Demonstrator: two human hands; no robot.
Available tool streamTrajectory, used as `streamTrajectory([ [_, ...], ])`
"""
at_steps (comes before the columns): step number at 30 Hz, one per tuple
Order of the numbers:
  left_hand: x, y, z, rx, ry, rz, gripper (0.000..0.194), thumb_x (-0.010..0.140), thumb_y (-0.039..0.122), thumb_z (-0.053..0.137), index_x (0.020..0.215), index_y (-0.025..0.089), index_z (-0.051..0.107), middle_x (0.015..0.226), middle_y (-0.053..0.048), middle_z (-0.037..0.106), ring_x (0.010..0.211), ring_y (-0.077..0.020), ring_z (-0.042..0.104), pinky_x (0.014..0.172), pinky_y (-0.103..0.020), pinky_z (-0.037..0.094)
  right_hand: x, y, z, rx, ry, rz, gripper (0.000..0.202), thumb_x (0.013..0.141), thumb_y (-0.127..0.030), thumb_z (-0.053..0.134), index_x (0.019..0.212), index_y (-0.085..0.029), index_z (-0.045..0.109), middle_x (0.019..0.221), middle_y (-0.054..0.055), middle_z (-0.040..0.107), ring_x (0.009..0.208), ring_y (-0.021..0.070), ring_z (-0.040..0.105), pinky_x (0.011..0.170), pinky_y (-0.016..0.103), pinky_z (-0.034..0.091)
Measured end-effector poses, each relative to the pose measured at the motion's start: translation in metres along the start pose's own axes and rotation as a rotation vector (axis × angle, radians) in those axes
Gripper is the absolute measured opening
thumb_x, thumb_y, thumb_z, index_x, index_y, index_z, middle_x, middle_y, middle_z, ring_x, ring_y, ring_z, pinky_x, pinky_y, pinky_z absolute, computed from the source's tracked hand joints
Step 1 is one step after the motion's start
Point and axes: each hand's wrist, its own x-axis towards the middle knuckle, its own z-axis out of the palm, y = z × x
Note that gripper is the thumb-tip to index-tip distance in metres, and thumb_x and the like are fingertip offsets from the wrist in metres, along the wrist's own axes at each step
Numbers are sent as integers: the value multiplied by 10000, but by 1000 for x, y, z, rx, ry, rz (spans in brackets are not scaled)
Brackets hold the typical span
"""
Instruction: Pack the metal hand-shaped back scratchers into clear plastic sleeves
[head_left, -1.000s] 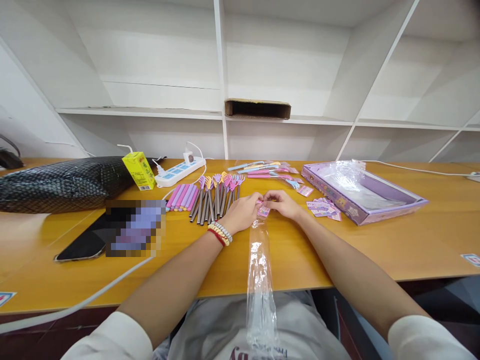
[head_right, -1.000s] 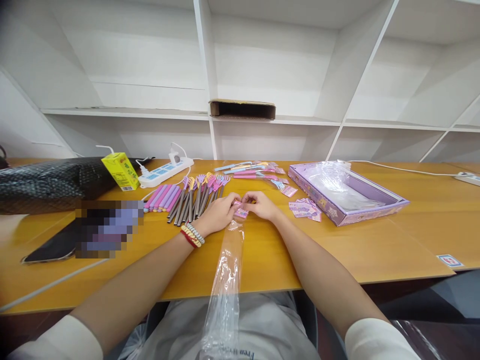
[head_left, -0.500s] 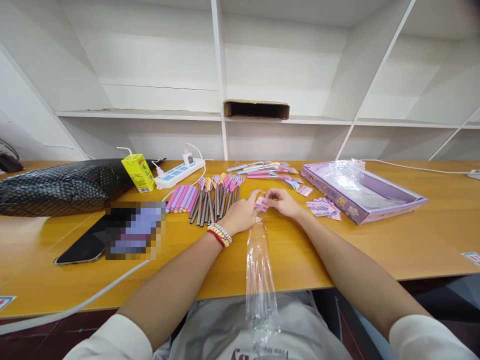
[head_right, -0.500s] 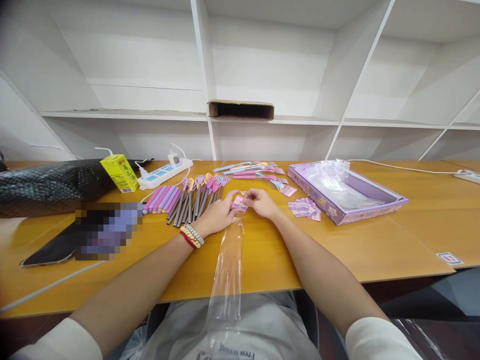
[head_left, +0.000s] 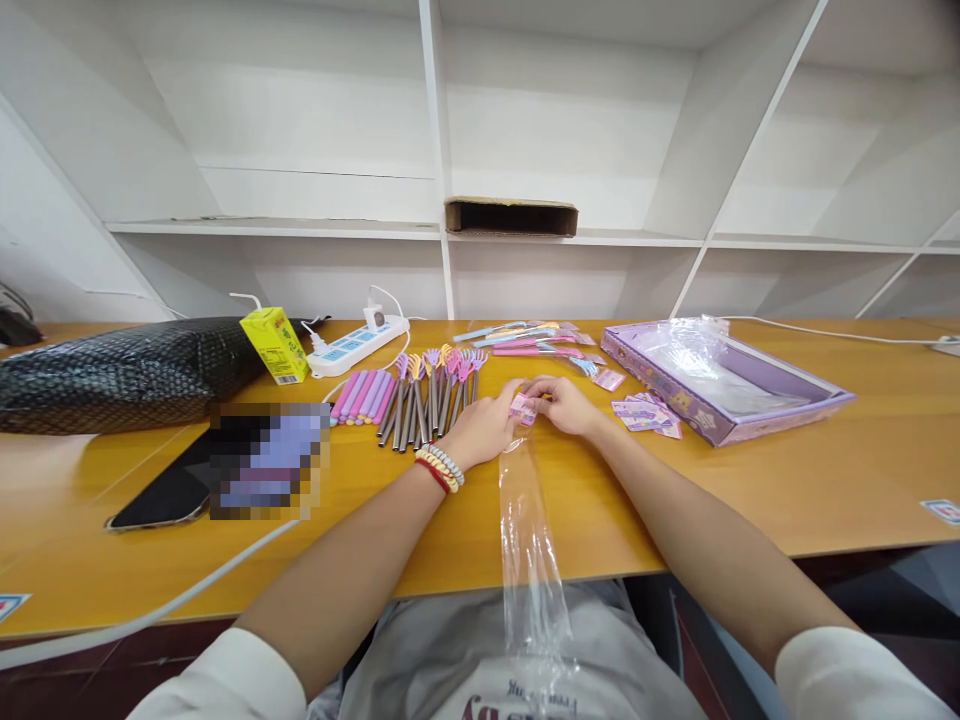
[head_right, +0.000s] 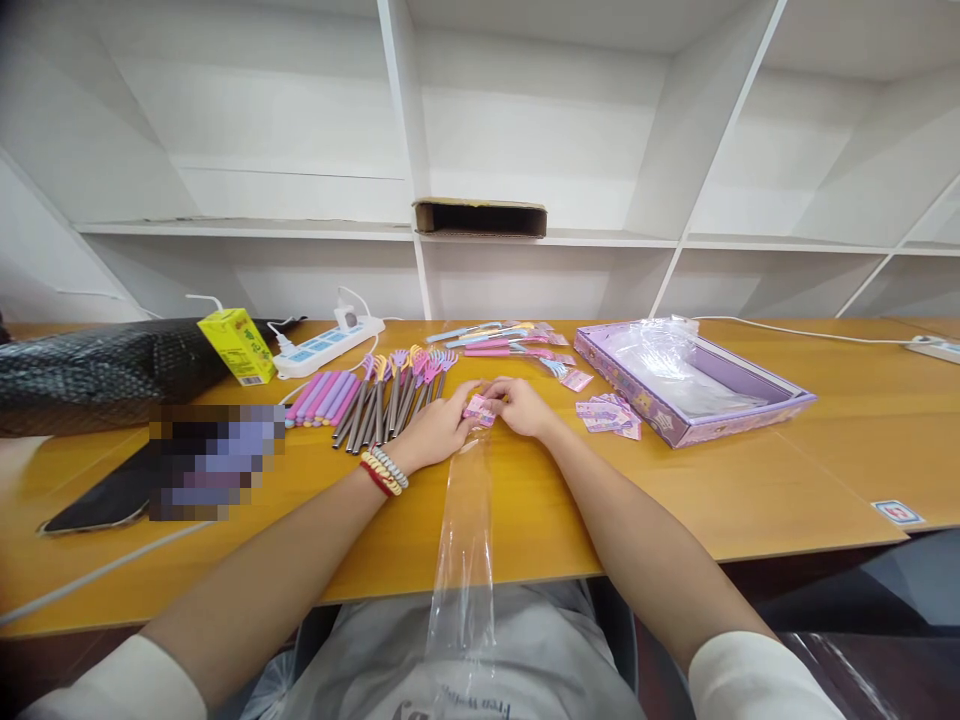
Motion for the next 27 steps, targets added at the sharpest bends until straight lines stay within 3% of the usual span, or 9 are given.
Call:
streamTrajectory([
  [4,1,-1,0,0,1,-4,535,877,298,415,1375,228,232,987,-100,657,874,-267,634,714,-323,443,0,1,-1,15,72,49,119,694,-272,631,701,-153,633,840,48,634,808,162,569,795,306,430],
  [8,1,-3,1,-6,6,10,537,863,261,427,1368,235,247,929,-72,664,848,-244,636,697,-305,444,3,4,-6,258,148,98,229,661,-378,673,686,-159,612,719,17,605,642,121,525,633,265,432],
  [12,2,-5,3,27,-14,4,535,859,263,421,1367,208,264,810,-53,657,798,-228,634,678,-295,439,7,13,-21,443,429,178,294,671,-442,650,717,-161,577,659,1,561,533,94,464,483,230,366],
  [20,1,-5,4,29,-25,24,517,843,291,428,1338,194,317,861,-70,661,856,-247,625,709,-320,444,8,46,-62,158,946,328,392,660,-383,616,961,-134,589,671,22,589,567,130,517,548,262,420],
  [23,0,-4,3,15,-44,33,526,839,291,433,1342,191,317,911,-77,659,878,-248,621,739,-328,447,5,47,-65,130,959,349,321,660,-374,596,862,-127,629,706,39,611,591,128,523,578,260,421],
  [27,-1,-5,2,-31,-38,75,522,832,280,438,1340,217,338,1101,-82,615,966,-239,595,799,-331,447,2,40,-62,41,823,348,313,680,-394,568,812,-121,646,711,42,623,595,127,522,570,247,406],
])
